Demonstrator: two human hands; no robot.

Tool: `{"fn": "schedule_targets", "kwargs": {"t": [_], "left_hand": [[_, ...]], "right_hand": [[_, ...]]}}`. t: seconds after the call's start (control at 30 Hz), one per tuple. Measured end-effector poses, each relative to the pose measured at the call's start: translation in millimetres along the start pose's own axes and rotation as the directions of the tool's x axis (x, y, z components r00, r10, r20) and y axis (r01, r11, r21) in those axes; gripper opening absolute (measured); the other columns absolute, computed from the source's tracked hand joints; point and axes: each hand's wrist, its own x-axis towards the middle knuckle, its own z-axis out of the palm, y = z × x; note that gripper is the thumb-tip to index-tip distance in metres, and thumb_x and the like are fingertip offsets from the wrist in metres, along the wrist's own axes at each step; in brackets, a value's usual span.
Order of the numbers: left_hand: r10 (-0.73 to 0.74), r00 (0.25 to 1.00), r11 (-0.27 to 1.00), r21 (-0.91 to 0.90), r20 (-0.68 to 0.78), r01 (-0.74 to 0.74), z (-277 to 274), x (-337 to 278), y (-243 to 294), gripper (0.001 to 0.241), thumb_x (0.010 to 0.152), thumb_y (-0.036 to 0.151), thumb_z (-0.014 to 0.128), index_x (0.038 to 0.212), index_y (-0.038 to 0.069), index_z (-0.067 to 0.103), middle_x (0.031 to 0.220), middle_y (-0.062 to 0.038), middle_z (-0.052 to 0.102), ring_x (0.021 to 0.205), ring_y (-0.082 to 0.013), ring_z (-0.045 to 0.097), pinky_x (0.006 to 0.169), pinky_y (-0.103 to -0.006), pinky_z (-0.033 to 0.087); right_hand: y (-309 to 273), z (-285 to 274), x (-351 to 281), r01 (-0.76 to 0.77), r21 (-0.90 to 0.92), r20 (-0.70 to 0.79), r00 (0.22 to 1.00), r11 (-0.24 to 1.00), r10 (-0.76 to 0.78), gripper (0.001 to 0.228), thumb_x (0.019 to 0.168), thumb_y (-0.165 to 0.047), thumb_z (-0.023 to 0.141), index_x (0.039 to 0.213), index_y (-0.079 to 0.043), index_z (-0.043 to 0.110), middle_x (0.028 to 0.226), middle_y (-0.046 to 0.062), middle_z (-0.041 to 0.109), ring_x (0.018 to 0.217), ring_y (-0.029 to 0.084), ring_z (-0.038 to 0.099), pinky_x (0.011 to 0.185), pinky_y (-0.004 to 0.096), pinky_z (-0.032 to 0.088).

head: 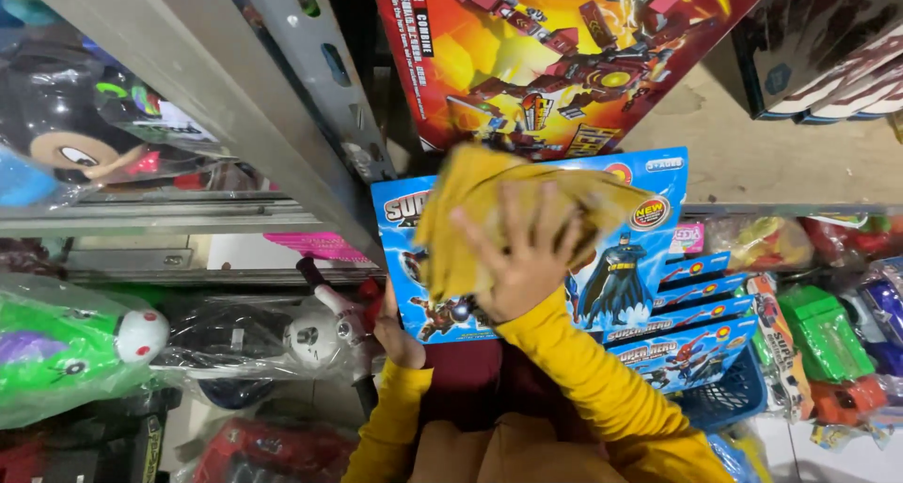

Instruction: Clean and organize toy boxes on the action figure section shelves using a cloth.

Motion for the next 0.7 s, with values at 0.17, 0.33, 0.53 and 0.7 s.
{"fn": "schedule_targets", "kwargs": {"t": [0.17,0.33,0.53,0.7], "left_hand": [[-0.201,0.965,0.93,0.275,-0.169,0.242,-23.8,-3.4,-33.7,0.087,0.101,0.064,0.044,0.15,-0.007,0.045,0.144,-0.024,0.059,0.126,-0.0325,0.062,0.103,-0.0451,0.053],[0.044,0.999,0.99,-0.135,0.009,-0.042,17.3,8.0,18.2,0.099,0.102,0.074,0.035,0.171,0.006,0.014,0.154,-0.025,0.053,0.138,-0.0325,0.055,0.118,-0.0428,0.041],[0.124,0.988,0.909,-0.411,0.095,-0.074,-14.7,5.1,-6.0,0.088,0.109,0.064,0.039,0.18,0.018,0.014,0.169,-0.037,0.016,0.152,-0.0438,0.033,0.129,-0.0451,0.036],[-0.141,0.972,0.981,-0.158,-0.191,0.111,-1.3,13.6,-6.6,0.085,0.106,0.029,0.051,0.18,0.023,0.009,0.135,-0.028,0.044,0.109,-0.0293,0.043,0.096,-0.0368,0.038]], "right_hand": [[2.4,20.6,-4.9,0.547,0.003,0.144,0.828,0.837,-0.542,0.069,0.086,-0.032,0.064,0.153,-0.047,0.054,0.161,0.001,0.048,0.153,0.035,0.036,0.12,0.063,0.026],[-12.3,20.8,-40.4,0.192,0.079,0.026,0.98,0.978,-0.195,0.068,0.082,-0.042,0.065,0.148,-0.037,0.052,0.152,0.016,0.048,0.141,0.048,0.037,0.106,0.069,0.026],[-5.0,22.5,-98.6,0.313,0.098,0.27,0.905,0.945,-0.328,0.079,0.073,-0.031,0.067,0.15,-0.045,0.055,0.144,0.005,0.056,0.14,0.036,0.047,0.109,0.063,0.03],[16.9,19.2,-128.3,0.355,0.236,0.383,0.822,0.905,-0.422,0.086,0.06,-0.032,0.067,0.145,-0.043,0.058,0.142,0.005,0.06,0.138,0.035,0.048,0.103,0.063,0.035]]}}
